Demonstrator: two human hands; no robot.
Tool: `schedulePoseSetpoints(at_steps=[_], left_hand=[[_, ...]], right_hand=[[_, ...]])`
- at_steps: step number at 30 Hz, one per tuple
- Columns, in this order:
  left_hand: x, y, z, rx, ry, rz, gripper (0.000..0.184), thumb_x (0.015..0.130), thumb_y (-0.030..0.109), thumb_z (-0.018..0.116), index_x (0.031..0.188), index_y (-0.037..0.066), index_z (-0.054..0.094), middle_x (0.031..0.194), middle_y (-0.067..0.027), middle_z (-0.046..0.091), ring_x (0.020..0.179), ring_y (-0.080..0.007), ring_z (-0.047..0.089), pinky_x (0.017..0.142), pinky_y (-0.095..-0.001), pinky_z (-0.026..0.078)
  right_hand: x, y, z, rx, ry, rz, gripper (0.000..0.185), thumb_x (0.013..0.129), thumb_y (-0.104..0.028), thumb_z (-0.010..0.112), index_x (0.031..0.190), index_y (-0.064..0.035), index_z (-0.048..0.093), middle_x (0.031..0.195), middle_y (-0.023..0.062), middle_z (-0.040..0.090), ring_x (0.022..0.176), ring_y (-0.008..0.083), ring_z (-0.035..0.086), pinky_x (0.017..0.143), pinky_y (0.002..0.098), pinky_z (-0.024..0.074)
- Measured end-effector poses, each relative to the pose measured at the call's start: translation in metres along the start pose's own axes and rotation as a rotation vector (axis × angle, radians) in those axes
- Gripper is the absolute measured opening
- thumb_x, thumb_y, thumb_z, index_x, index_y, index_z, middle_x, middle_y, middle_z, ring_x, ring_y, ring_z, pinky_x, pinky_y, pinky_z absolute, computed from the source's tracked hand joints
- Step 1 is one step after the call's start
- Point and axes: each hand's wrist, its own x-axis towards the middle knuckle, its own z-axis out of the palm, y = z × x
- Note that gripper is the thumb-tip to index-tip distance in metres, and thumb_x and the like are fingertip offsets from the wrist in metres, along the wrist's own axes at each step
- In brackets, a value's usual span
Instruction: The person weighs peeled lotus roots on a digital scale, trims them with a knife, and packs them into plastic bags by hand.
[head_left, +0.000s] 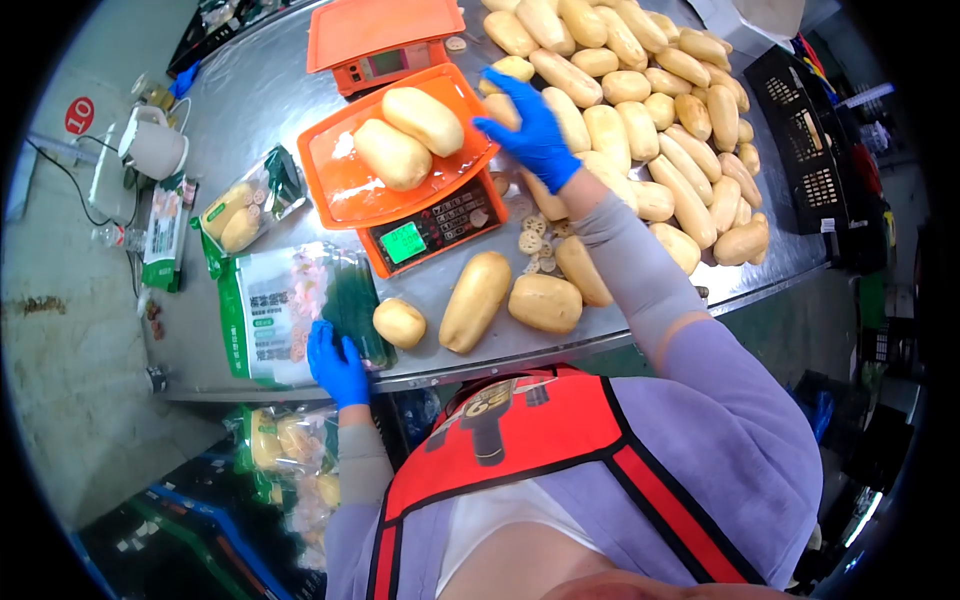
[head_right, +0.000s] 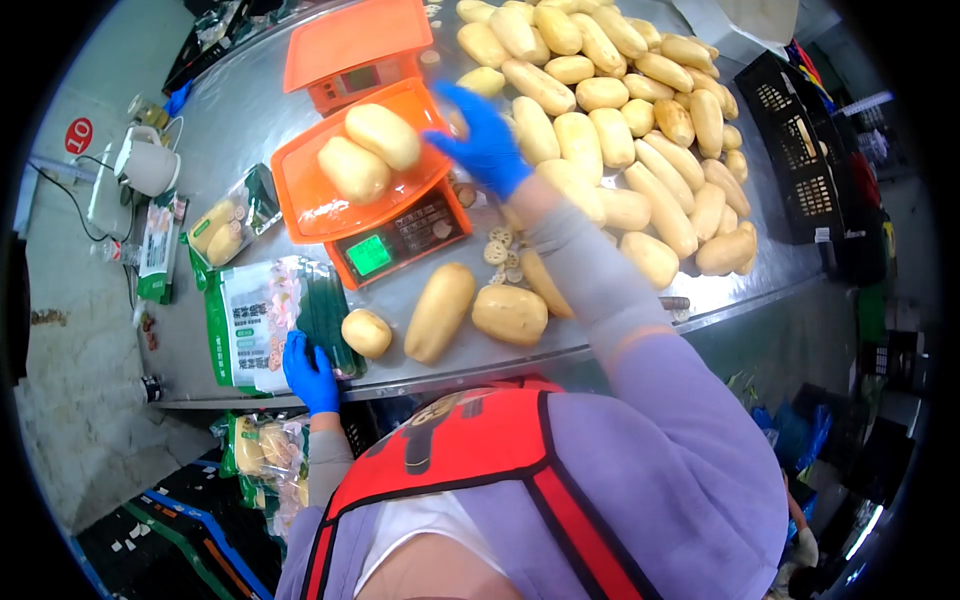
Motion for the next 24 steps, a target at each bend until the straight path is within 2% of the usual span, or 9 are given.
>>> schedulePoseSetpoints(at_steps=[5,7,9,11,14,17,19,21,24], left_hand=[[-0.001,-0.001,0.002,-0.045,0.053,0.026,0.037,0.076,0.008,0.059,0.111,0.0,0.053,0.119,-0.0175,0.052,0.111,-0.0331,0.047,0.096,-0.0414,0.035],[0.0,0.001,0.001,-0.045,0.048,0.026,0.037,0.076,0.008,0.058,0.111,0.0,0.053,0.119,-0.0174,0.052,0.111,-0.0331,0.047,0.096,-0.0414,0.035],[0.0,0.001,0.001,-0.039,0.043,0.024,0.037,0.076,0.008,0.058,0.111,0.0,0.053,0.119,-0.0174,0.052,0.111,-0.0331,0.047,0.096,-0.0415,0.035],[0.0,0.001,0.001,-0.033,0.037,0.028,0.037,0.076,0.008,0.058,0.111,0.0,0.053,0.118,-0.0173,0.052,0.111,-0.0332,0.047,0.097,-0.0417,0.035],[0.0,-0.004,0.003,-0.053,0.041,0.037,0.036,0.076,0.007,0.058,0.111,0.0,0.053,0.118,-0.0172,0.052,0.111,-0.0333,0.047,0.097,-0.0419,0.035],[0.0,-0.003,0.002,-0.053,0.038,0.036,0.036,0.076,0.008,0.058,0.11,-0.001,0.053,0.118,-0.0176,0.052,0.111,-0.0335,0.047,0.097,-0.0419,0.034],[0.001,-0.002,0.002,-0.048,0.035,0.034,0.036,0.076,0.008,0.058,0.111,-0.001,0.053,0.118,-0.0178,0.052,0.111,-0.0336,0.047,0.097,-0.0419,0.034],[0.0,-0.003,0.003,-0.041,0.026,0.037,0.037,0.076,0.008,0.058,0.111,-0.001,0.053,0.118,-0.0179,0.053,0.111,-0.0337,0.047,0.097,-0.0418,0.034],[-0.001,-0.008,0.008,-0.07,0.032,0.04,0.038,0.076,0.009,0.058,0.113,-0.001,0.052,0.118,-0.0184,0.053,0.111,-0.0338,0.047,0.098,-0.042,0.033]], right_hand=[[0.002,-0.015,0.068,-0.181,-0.153,0.023,0.065,0.075,-0.031,0.059,0.134,-0.0168,0.036,0.138,0.0216,0.029,0.117,0.0382,0.042,0.099,0.0406,0.0343],[0.004,-0.001,0.07,-0.179,-0.06,-0.029,0.062,0.075,-0.029,0.058,0.132,-0.0137,0.038,0.133,0.0234,0.036,0.114,0.0391,0.044,0.098,0.0401,0.0361],[0.006,0.011,0.063,0.143,-0.036,0.125,0.053,0.081,-0.021,0.057,0.13,-0.0081,0.041,0.125,0.0162,0.048,0.117,0.0282,0.045,0.099,0.0331,0.0347],[0.004,0.001,0.028,0.681,0.01,0.481,0.046,0.083,-0.018,0.056,0.126,-0.0042,0.046,0.113,0.0071,0.052,0.1,0.0141,0.05,0.086,0.0248,0.0416],[-0.016,-0.021,-0.046,0.857,0.221,0.349,0.048,0.082,-0.018,0.054,0.128,-0.0067,0.044,0.116,0.005,0.051,0.103,0.0147,0.049,0.085,0.0278,0.0413],[-0.047,0.035,-0.121,0.305,0.403,0.514,0.051,0.082,-0.019,0.054,0.131,-0.0113,0.042,0.119,0.0055,0.049,0.104,0.0152,0.048,0.086,0.0307,0.041],[-0.084,0.078,-0.159,0.028,0.568,0.458,0.051,0.08,-0.013,0.057,0.128,-0.0024,0.042,0.122,0.0108,0.049,0.108,0.0187,0.048,0.091,0.0303,0.0397],[-0.129,0.12,-0.193,-0.468,0.531,0.41,0.055,0.08,-0.017,0.057,0.13,-0.003,0.04,0.128,0.021,0.042,0.12,0.0323,0.039,0.102,0.0372,0.0295],[-0.172,0.136,-0.21,-0.768,0.496,0.349,0.058,0.079,-0.019,0.059,0.131,-0.0051,0.037,0.13,0.0231,0.039,0.122,0.036,0.036,0.103,0.041,0.0267]])
